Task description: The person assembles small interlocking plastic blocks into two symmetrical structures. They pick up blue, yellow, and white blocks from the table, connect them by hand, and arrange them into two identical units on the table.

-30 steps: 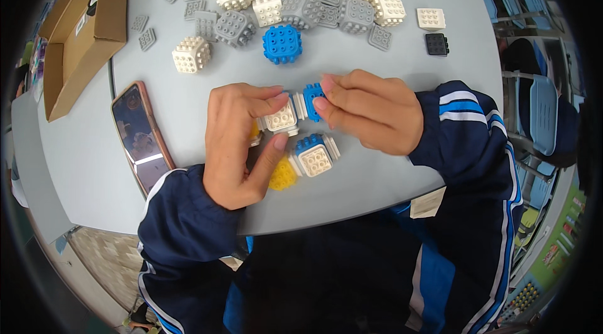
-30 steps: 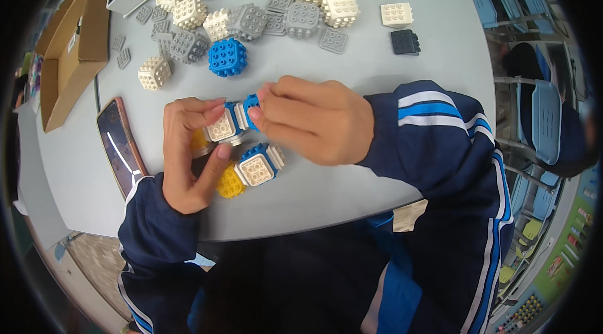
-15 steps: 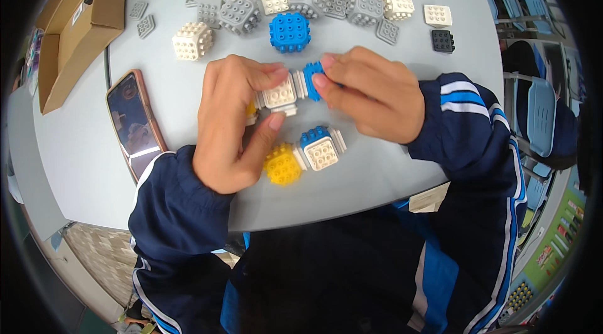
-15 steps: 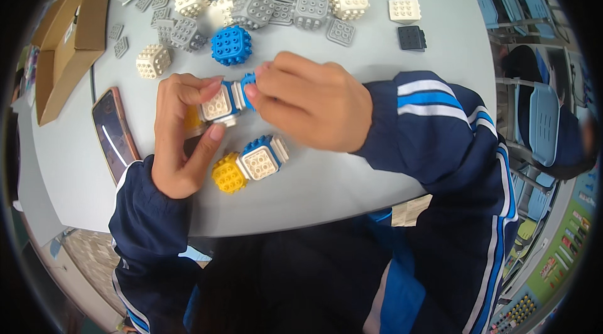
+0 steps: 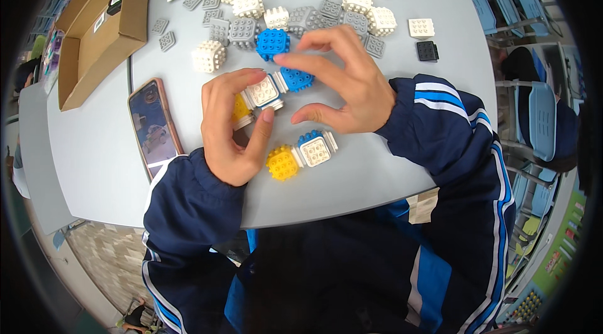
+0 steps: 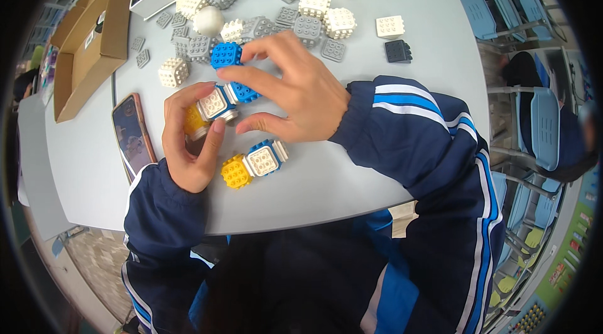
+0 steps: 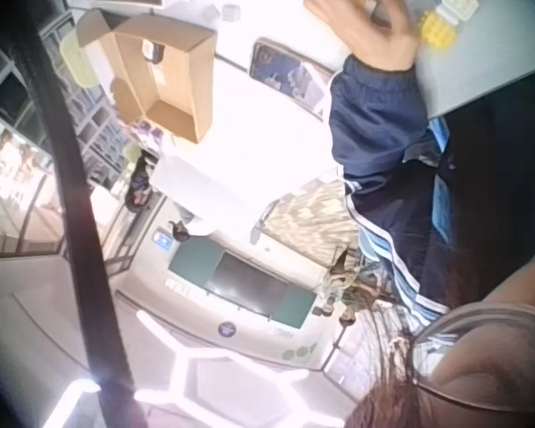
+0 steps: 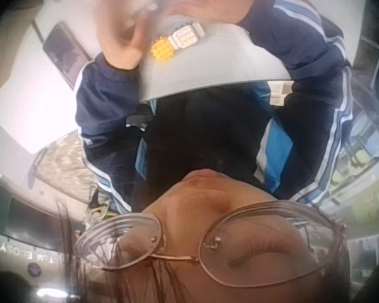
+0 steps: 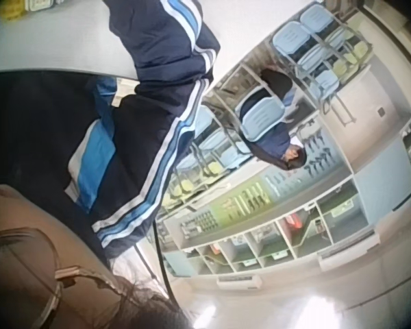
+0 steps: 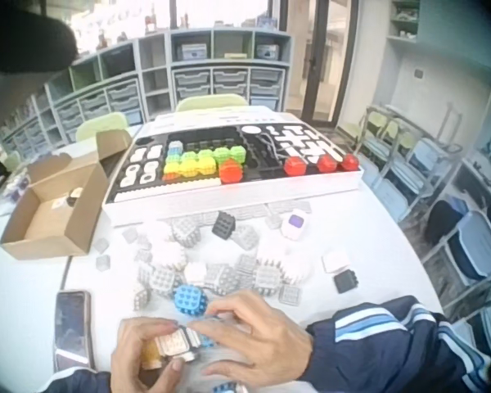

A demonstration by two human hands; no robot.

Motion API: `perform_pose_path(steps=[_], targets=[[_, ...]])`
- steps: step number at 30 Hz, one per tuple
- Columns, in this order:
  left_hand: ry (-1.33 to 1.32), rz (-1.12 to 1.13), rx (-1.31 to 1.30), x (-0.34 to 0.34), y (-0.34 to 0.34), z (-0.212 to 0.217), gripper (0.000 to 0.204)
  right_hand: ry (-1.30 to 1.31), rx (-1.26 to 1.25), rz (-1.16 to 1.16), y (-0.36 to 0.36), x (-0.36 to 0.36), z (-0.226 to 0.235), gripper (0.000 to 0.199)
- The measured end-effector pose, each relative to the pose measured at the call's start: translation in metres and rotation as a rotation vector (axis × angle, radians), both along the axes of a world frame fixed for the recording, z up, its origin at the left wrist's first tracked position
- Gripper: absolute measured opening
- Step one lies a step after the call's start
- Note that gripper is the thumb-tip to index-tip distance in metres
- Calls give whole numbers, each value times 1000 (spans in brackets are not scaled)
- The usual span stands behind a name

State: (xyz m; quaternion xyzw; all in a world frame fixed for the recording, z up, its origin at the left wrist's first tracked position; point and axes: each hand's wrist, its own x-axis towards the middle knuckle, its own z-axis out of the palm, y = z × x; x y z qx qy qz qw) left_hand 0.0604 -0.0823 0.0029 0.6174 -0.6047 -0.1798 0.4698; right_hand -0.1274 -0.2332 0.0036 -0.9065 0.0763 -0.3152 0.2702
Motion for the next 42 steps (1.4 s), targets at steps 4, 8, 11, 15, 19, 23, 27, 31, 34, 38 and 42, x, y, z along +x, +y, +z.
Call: perform_pose_path(steps=[4,8,11,15,19,23,27,31,34,38,42], targets=[[-117,16,-22,1,0,3,47,52,-134,-91,0,5,-4,68],[-165,55,-58,-2,1,8,49,14,-190,-104,-1,4,-1,62],[-205,63,-84,-2,2,9,49,-58,-224,-147,-11,-2,-2,53],[-283,26,-104,-1,6,12,45,-48,-249,-176,-16,-15,-1,38],[-316,-17,-45,0,1,6,41,-25,-263,-152,-17,-34,0,30],[-301,-4,-11,-1,3,2,40,-7,-117,7,-10,-54,5,31],[-403,51,-106,-2,5,9,35,36,29,176,-1,-65,10,36],[-325,-122,-338,0,16,15,27,-14,86,317,0,-63,4,37],[-360,-355,-424,0,19,13,30,-31,127,383,3,-64,-5,35],[-235,-438,-554,-13,14,-6,31,-65,90,458,14,-54,-3,30],[-128,-465,-613,-23,12,-10,27,-66,11,460,29,-51,1,26]])
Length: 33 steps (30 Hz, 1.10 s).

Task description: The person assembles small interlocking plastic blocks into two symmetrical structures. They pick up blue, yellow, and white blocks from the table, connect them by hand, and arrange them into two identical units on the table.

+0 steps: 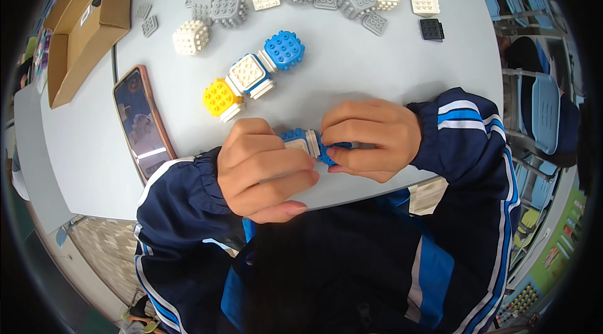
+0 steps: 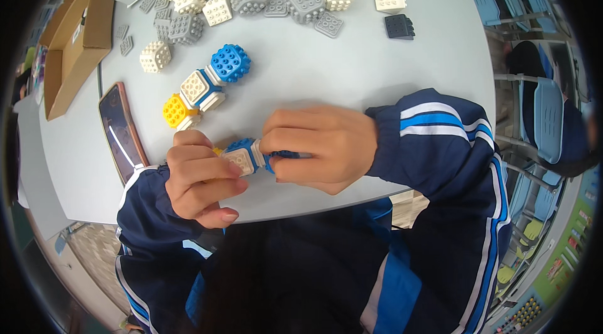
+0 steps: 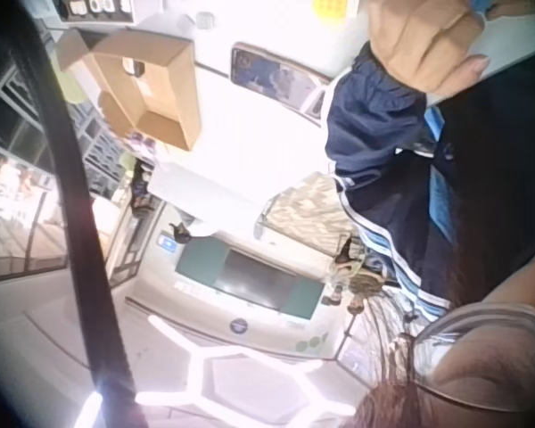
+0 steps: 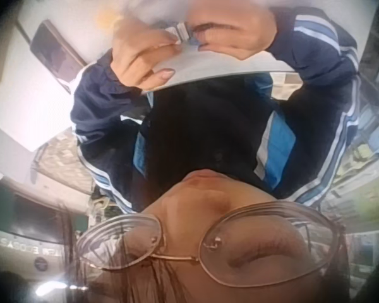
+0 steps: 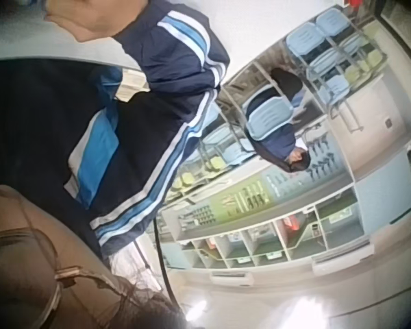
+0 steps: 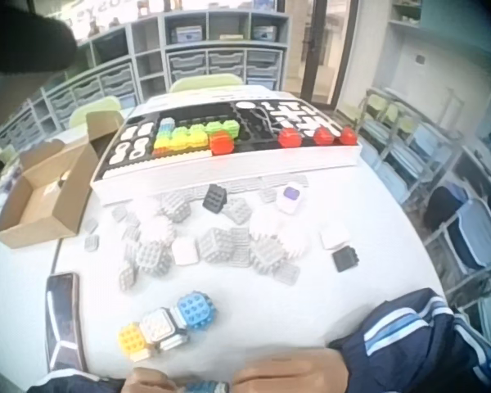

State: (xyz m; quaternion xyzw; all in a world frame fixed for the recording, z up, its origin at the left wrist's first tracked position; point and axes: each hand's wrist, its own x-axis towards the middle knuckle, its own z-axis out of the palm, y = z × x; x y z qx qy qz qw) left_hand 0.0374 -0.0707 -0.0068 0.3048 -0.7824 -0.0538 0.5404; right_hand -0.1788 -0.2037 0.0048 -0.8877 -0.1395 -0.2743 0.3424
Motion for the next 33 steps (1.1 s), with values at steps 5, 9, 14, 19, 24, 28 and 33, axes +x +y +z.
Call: perform_pose_path(steps=[5,9,14,19,24,28,33], targets=[[69,15,100,2,1,3,20,14,112,-71,-2,1,-3,22],[25,113,181,2,1,6,25,3,132,-81,-5,-3,-4,21],[-65,49,369,1,-9,20,37,6,118,-91,-7,-4,-2,20],[-31,84,520,-3,-7,20,43,-11,111,-111,-7,-5,-6,23],[-44,80,515,-1,-6,19,42,12,133,-138,-6,-6,-3,28],[-41,66,509,0,-6,19,41,30,126,-134,-6,-5,-3,32],[-31,13,541,3,-4,13,42,17,105,-102,-7,-5,-4,33]])
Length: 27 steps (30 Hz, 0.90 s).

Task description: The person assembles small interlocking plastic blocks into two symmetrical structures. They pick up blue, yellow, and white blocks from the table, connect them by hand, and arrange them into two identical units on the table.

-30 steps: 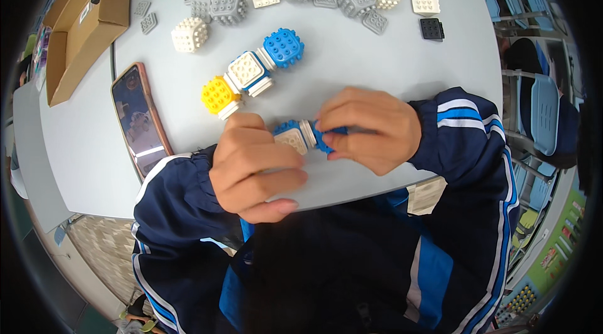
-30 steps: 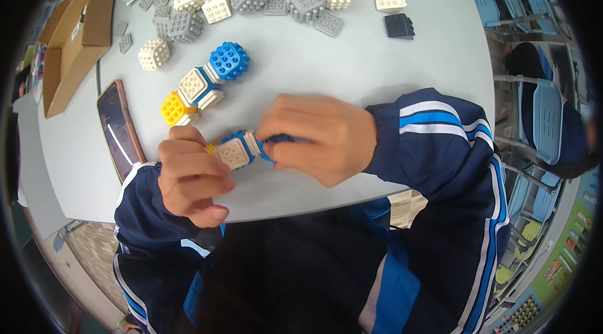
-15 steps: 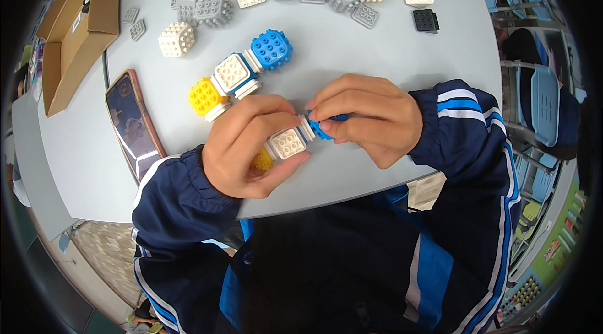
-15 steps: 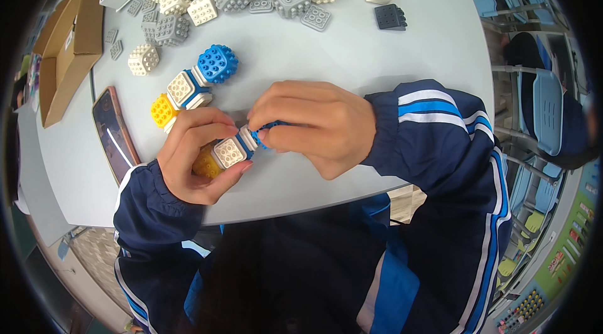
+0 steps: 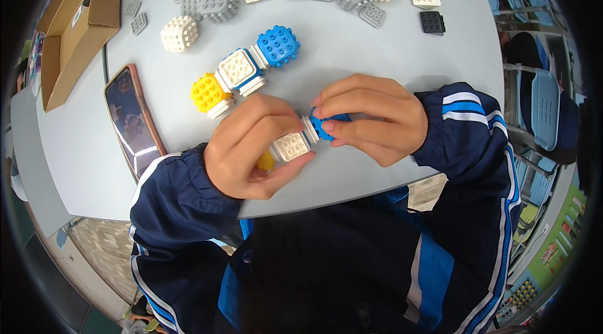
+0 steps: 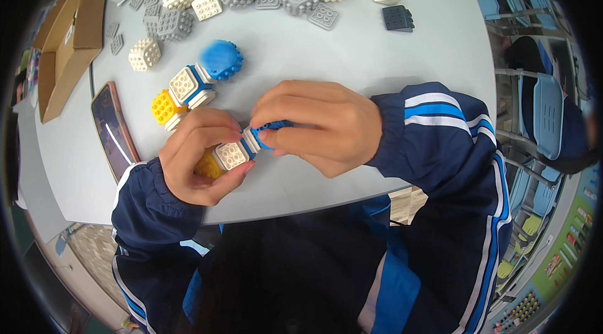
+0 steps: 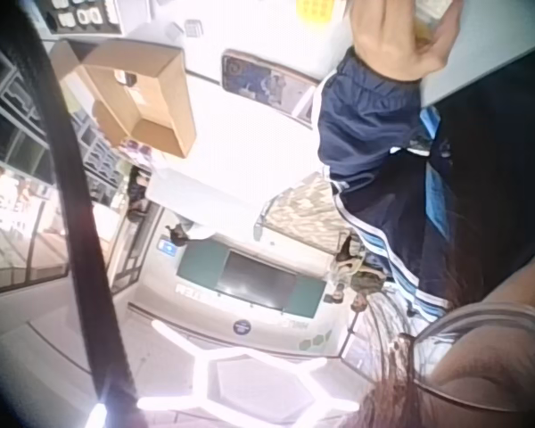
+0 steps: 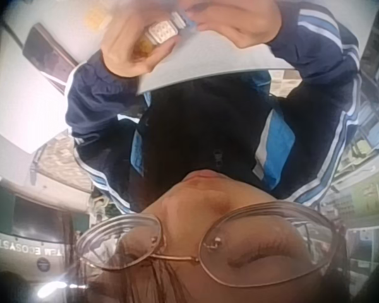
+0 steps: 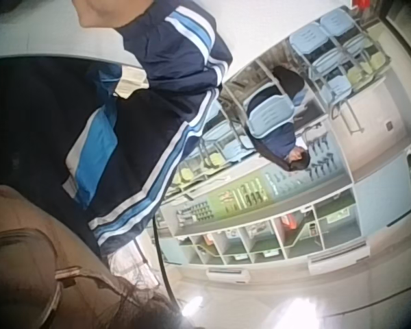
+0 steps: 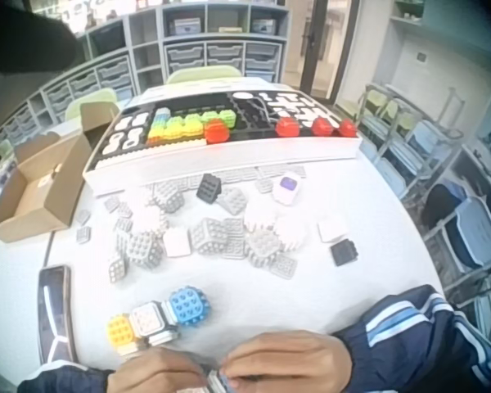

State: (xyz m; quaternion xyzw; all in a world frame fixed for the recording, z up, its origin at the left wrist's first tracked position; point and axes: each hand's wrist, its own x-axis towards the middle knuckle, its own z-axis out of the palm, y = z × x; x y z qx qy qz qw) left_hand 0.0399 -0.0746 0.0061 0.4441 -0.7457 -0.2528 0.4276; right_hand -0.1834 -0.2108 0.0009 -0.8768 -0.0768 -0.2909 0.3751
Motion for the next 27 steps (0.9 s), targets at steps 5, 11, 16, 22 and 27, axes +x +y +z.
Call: perform_pose_path(steps=[5,11,16,22,27], targets=[[22,-19,-14,-1,1,-3,42,-32,-40,11,3,1,-5,33],[43,-44,-39,-3,0,-1,39,-2,-3,47,3,2,-2,35],[50,-129,-56,1,-4,7,43,-77,-17,44,-1,1,0,40],[208,-90,-196,2,-2,-7,60,-212,80,-71,3,7,2,50],[452,-14,-445,-21,-13,-29,68,-365,225,40,19,46,-2,55]])
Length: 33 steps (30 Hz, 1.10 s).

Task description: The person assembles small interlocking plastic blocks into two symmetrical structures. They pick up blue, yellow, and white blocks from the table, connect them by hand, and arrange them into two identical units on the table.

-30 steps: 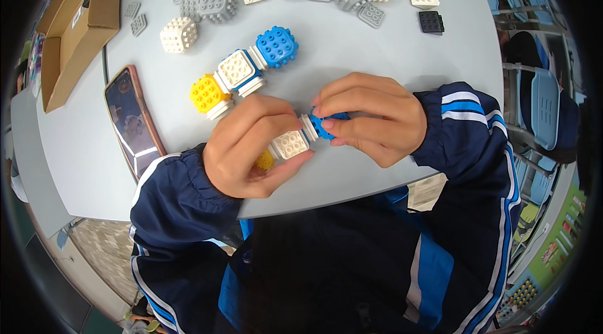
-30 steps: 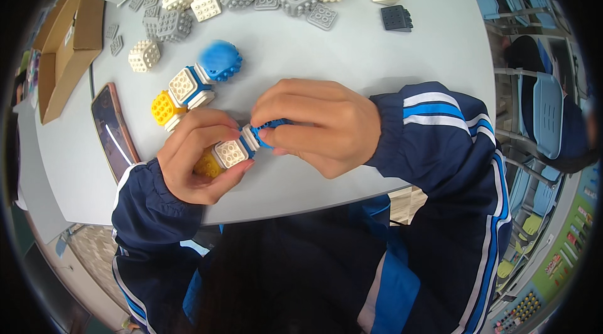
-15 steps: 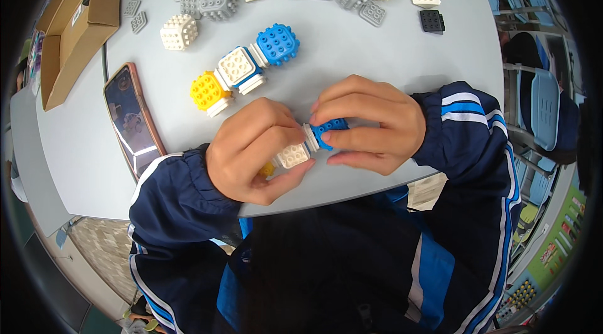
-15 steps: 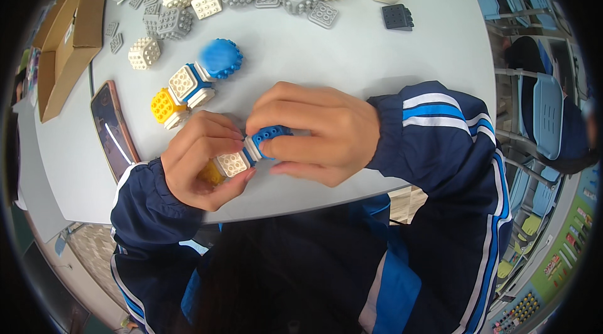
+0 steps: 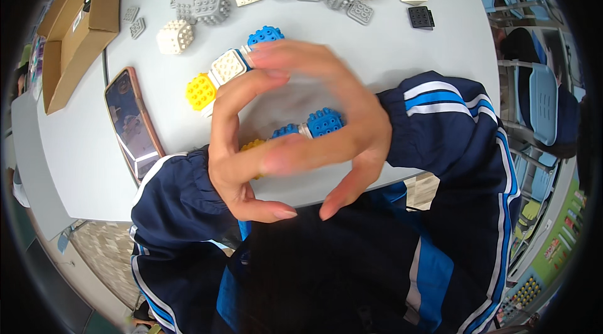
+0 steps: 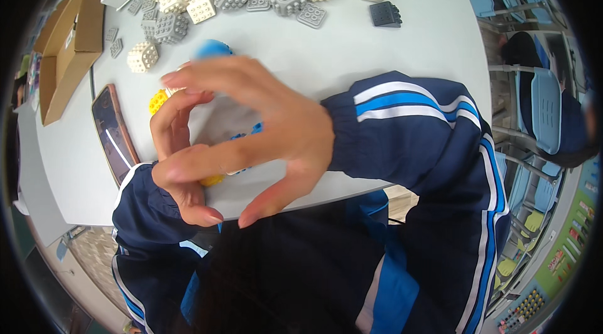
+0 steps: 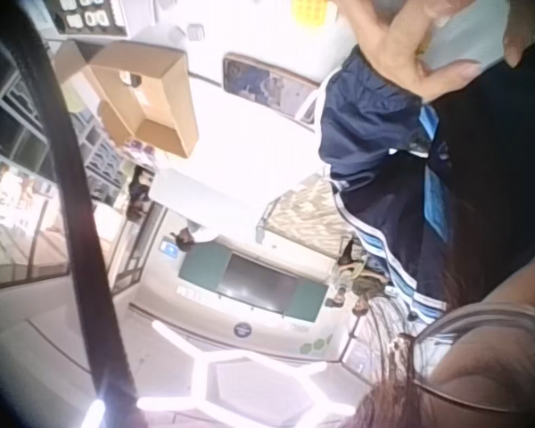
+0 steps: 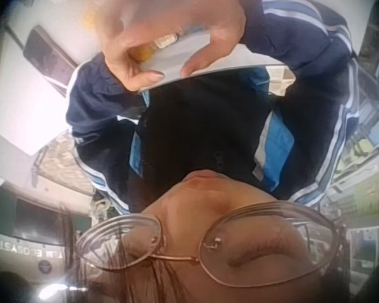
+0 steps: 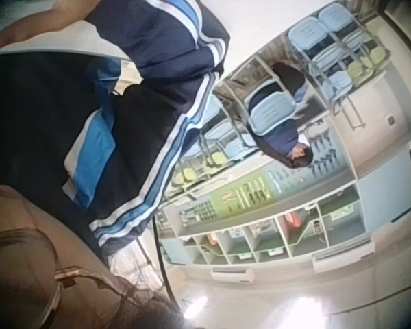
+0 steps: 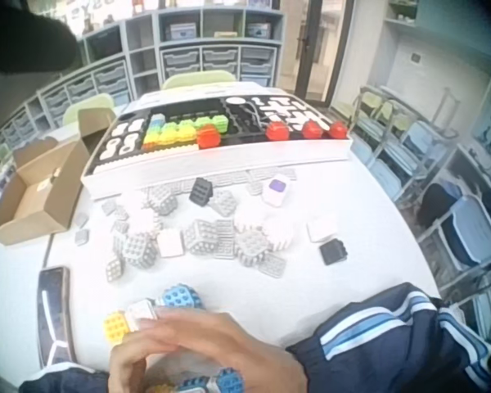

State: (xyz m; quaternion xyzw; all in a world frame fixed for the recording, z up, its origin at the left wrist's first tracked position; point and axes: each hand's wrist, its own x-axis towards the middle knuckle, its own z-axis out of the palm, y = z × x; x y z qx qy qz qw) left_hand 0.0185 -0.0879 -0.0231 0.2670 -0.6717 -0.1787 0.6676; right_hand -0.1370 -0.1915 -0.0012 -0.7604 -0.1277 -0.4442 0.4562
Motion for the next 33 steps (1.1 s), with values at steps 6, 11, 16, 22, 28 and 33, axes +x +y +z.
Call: perform_pose_path(steps=[6,11,16,22,28,33], targets=[[-75,-58,156,-2,-1,18,58,-13,-55,242,12,23,-14,51],[-166,-154,325,4,-1,22,50,6,53,209,15,26,-18,54],[-173,-200,375,9,-3,28,43,138,79,201,13,16,-3,42],[-169,-202,294,6,-2,27,42,203,105,146,10,8,5,41],[-101,-152,244,0,0,25,53,50,114,47,31,14,-27,37],[-52,-32,37,-10,-4,6,53,318,184,78,54,-14,-55,37]])
